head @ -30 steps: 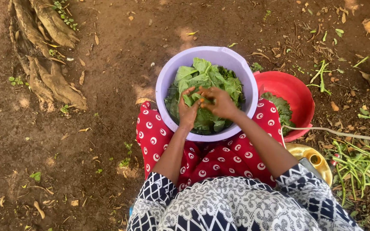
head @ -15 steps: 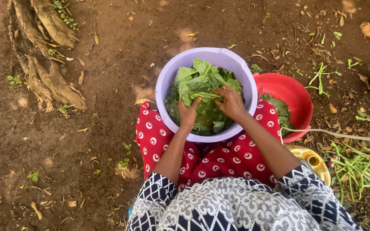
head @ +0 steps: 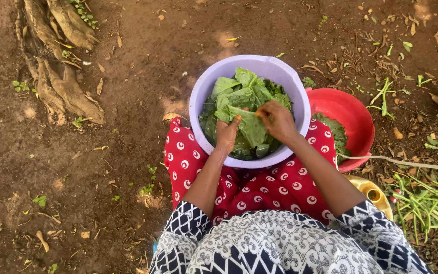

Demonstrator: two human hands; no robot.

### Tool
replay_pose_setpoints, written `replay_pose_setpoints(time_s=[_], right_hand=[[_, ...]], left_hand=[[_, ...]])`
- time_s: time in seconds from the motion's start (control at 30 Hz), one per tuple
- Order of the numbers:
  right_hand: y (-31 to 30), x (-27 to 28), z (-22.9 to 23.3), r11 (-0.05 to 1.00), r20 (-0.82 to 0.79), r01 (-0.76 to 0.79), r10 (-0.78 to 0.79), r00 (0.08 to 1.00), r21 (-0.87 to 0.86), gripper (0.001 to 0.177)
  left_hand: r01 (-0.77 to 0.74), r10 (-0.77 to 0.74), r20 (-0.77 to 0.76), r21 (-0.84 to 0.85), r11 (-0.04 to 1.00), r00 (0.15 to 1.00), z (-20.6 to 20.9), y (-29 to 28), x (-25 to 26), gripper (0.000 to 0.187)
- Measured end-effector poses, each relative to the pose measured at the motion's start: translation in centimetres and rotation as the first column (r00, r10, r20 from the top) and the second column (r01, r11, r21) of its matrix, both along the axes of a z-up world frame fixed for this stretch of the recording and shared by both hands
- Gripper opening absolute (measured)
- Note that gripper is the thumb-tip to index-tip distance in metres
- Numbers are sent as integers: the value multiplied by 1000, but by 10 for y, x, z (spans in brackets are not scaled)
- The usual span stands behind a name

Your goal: Washing green leafy vegetables in a basin of water and transferring them to another basin

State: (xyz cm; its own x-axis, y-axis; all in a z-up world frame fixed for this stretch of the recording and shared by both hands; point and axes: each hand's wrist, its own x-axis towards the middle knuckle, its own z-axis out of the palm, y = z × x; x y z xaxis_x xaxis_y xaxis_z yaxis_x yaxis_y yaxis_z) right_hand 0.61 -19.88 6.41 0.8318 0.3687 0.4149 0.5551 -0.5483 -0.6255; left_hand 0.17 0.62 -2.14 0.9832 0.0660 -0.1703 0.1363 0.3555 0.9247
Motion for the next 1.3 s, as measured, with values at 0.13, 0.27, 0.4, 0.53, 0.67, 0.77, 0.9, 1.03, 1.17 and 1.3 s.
replay_pose_setpoints(time_s=[0.13,0.27,0.4,0.53,0.67,0.77,0.9,1.03,1.17,1.3], right_hand=[[0,-3,34,998,93,-3,8,996,-58,49],[20,-16,55,988,-110,-103,90,990,-119,65],[9,1,6,960,-128,12,-49,991,-280,44],[19,8,-50,815,-60,60,-115,992,-577,39],[46,12,-142,536,-16,-22,16,1000,-844,51],[47,3,-249,448,-23,-74,118,993,-891,24],[57,26,-254,427,-68,-151,203,977,-891,28],[50,30,-169,464,-563,-563,156,812,-684,33],[-10,68,-198,591,-694,-639,176,698,-493,40],[4,48,-192,858,-900,-510,267,345,59,37]], left_hand=[[81,-83,52,40,996,995,-22,-1,7,62],[87,-75,184,-58,994,980,22,-11,-6,50],[-12,15,161,-18,1000,987,29,-3,-6,60],[-99,113,121,-119,988,986,46,-6,-13,39],[-206,214,90,-90,974,973,42,-11,-9,43],[-207,214,114,-69,976,970,45,-11,-17,44],[-216,230,177,-96,972,957,35,-8,-12,41],[-218,221,170,-32,975,960,26,-14,-12,35],[-179,166,217,40,983,962,38,-13,-12,27],[-111,91,274,60,992,957,20,-14,-6,29]])
